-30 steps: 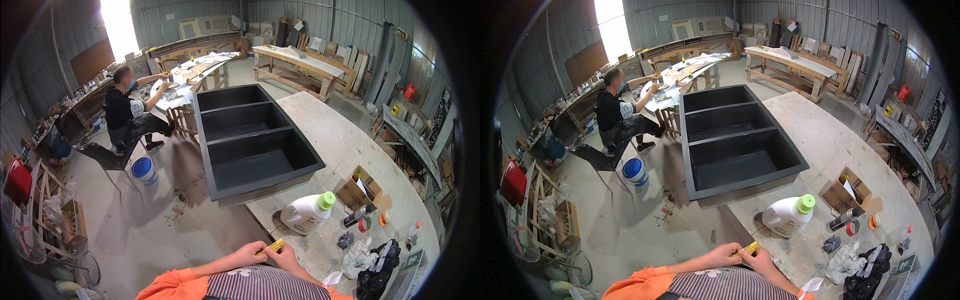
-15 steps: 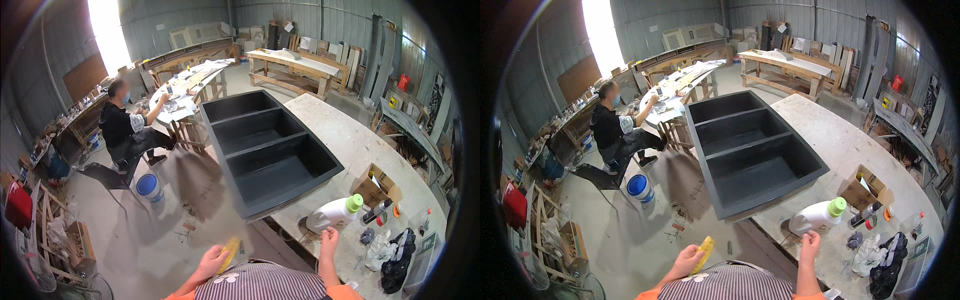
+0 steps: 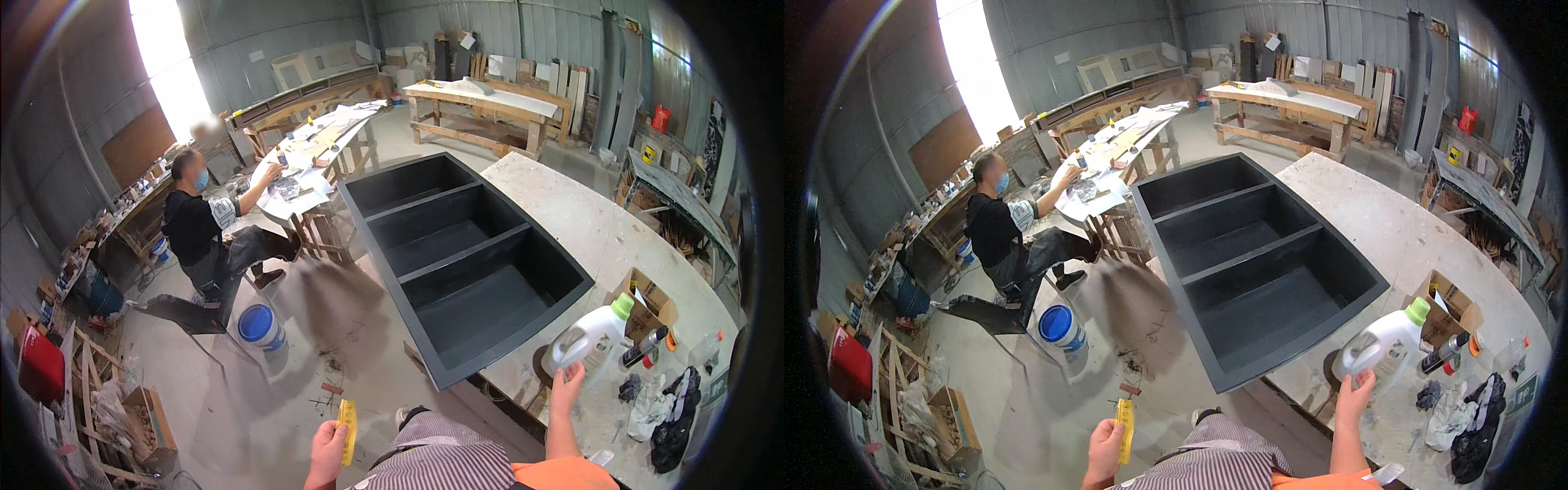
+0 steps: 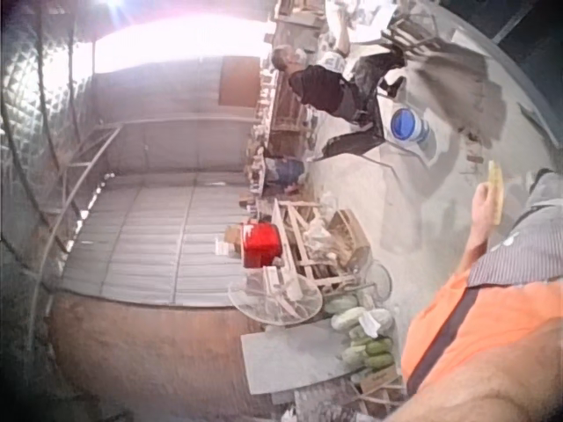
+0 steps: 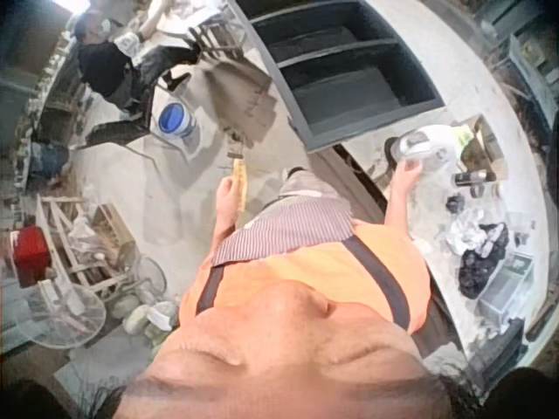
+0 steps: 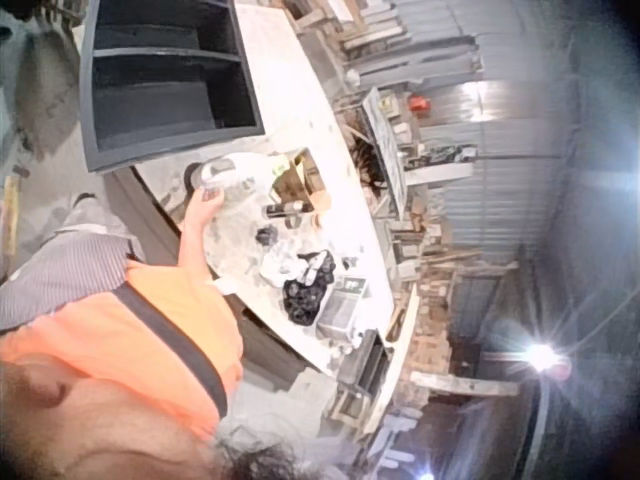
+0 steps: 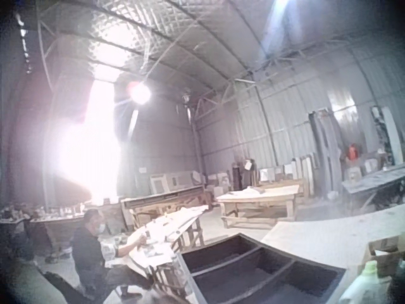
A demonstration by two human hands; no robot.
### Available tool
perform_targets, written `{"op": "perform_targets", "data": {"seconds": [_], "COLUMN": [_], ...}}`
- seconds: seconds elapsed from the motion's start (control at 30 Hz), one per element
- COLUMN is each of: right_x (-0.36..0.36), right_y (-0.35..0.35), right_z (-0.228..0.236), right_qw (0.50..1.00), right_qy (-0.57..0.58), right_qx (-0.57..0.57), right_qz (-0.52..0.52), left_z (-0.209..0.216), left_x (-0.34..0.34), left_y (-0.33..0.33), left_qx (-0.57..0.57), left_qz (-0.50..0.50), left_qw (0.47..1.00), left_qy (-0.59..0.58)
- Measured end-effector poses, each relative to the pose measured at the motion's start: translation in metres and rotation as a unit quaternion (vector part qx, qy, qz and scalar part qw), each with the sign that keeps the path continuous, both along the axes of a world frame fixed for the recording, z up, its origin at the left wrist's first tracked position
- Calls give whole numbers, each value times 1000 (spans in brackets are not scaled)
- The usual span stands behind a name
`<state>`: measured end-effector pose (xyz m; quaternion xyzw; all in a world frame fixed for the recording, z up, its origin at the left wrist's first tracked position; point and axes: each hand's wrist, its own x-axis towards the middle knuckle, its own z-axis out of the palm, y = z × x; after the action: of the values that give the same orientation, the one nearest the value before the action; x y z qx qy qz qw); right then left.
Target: The person cleans the interior of a black three-compartment cabinet. They wipe the surfaces with a cloth, apply liquid from a white bottle, and continue scrubbing with a yellow sponge. The person also briefly handles a black plastic bag and a small white stick before resuming cleaning.
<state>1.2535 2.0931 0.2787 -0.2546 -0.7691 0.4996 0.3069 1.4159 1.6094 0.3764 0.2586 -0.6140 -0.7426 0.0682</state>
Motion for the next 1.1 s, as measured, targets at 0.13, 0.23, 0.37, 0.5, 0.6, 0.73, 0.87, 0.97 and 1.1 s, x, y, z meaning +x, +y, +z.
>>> {"op": "perform_targets", "data": {"seconds": [0.13,0.23,0.37,0.5,0.6,0.73,0.87,0.97,1.1], "right_x": [-23,-31,-34,-55,-89,-141,-169,-152,-112], "right_y": [-23,-36,-24,-15,-6,19,30,28,11], "right_z": [19,32,46,53,51,16,-38,-47,-20], "right_qw": [997,998,920,928,938,871,778,831,768], "right_qy": [-40,16,-52,-124,-133,-349,-470,-458,-497], "right_qx": [61,38,330,287,288,336,411,288,378], "right_qz": [-25,-57,-203,-203,-143,-78,-73,-128,-143], "left_z": [-4,5,26,44,48,47,50,59,70], "left_x": [-29,-70,-143,-215,-250,-272,-300,-322,-365], "left_y": [-36,-72,-104,-131,-143,-142,-142,-151,-152], "left_qx": [-24,-111,-249,-221,-376,-185,-144,-132,-131], "left_qz": [10,-30,-168,-181,-231,-204,-175,-184,-200], "left_qw": [999,993,953,958,894,961,973,974,969], "left_qy": [21,-17,36,-10,81,-12,39,26,55]}}
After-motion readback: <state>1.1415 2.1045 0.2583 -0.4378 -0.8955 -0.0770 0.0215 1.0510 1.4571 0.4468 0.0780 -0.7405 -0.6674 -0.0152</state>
